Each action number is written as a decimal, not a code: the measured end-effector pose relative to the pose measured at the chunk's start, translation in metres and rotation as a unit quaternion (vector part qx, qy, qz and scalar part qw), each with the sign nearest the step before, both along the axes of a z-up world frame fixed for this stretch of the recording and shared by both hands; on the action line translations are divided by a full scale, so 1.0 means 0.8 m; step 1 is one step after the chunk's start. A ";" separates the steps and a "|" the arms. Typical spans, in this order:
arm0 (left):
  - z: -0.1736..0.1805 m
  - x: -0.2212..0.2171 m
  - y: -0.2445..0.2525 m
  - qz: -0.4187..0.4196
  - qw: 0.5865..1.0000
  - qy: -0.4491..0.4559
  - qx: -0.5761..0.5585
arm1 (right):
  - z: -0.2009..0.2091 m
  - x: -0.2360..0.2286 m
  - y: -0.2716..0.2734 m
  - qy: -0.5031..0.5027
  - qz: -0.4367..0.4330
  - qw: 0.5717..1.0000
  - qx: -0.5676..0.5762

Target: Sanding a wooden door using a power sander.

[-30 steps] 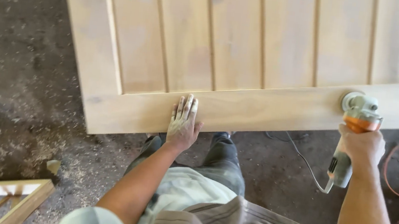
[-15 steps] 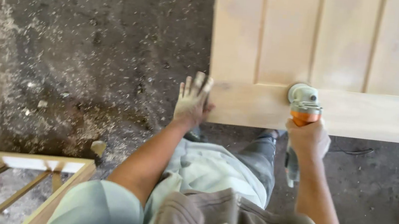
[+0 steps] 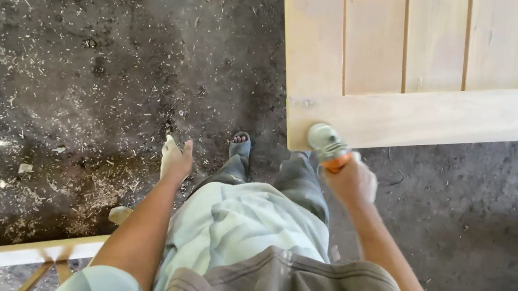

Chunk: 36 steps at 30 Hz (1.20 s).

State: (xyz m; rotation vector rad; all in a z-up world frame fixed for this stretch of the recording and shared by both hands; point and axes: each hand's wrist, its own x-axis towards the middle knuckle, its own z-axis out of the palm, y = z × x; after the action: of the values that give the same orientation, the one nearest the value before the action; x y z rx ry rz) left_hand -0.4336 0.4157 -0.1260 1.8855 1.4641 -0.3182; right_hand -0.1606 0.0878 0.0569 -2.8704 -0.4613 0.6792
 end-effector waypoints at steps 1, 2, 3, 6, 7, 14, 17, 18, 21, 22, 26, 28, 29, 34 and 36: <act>-0.001 -0.004 -0.001 0.001 1.000 0.001 -0.001 | 0.000 0.008 -0.002 0.001 0.001 1.000 -0.001; 0.001 -0.014 -0.003 -0.004 1.000 0.002 -0.006 | 0.002 0.007 -0.007 -0.008 -0.027 0.999 -0.030; 0.002 -0.023 -0.006 -0.009 1.000 0.004 -0.010 | 0.003 0.007 -0.013 -0.018 -0.055 0.997 -0.059; -0.016 -0.018 -0.013 -0.012 0.999 0.019 -0.038 | 0.000 0.000 0.002 -0.026 -0.087 0.996 -0.022; -0.010 -0.004 -0.012 -0.016 0.999 0.015 -0.037 | -0.001 -0.004 0.006 -0.029 -0.091 0.995 -0.021; -0.025 0.038 -0.022 -0.074 0.996 -0.039 -0.037 | 0.021 -0.040 0.016 0.018 -0.007 0.999 -0.031; -0.017 0.062 -0.029 -0.099 0.992 -0.071 -0.026 | 0.022 -0.047 0.023 0.038 0.029 0.999 -0.023; -0.011 0.071 -0.032 -0.106 0.990 -0.083 -0.029 | 0.020 -0.048 0.026 0.042 0.041 0.998 -0.016; 0.015 0.100 -0.049 -0.117 0.984 -0.128 -0.029 | 0.019 -0.037 0.024 0.034 0.034 0.999 -0.010; 0.025 0.105 -0.053 -0.115 0.985 -0.126 -0.028 | 0.018 -0.032 0.017 0.037 0.036 0.999 -0.010; 0.048 0.140 -0.085 -0.156 0.970 -0.188 -0.009 | 0.025 -0.006 -0.012 0.029 0.030 0.999 -0.023; 0.063 0.155 -0.104 -0.170 0.965 -0.199 0.005 | 0.027 0.005 -0.022 0.029 0.029 0.999 -0.030; 0.076 0.164 -0.113 -0.206 0.957 -0.202 0.027 | 0.027 0.012 -0.028 0.026 0.022 0.999 -0.032; 0.135 0.204 -0.150 -0.341 0.909 -0.212 0.107 | 0.019 0.042 -0.065 0.023 0.019 0.999 -0.044; 0.149 0.217 -0.161 -0.457 0.849 -0.223 0.143 | 0.020 0.054 -0.076 0.010 0.035 0.998 -0.043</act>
State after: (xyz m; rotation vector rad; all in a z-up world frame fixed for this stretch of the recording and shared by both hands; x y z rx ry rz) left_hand -0.2599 0.2873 -0.0065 2.5839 0.2287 -0.0648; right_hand -0.1172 0.0274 0.0727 -2.9366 -0.5439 0.7547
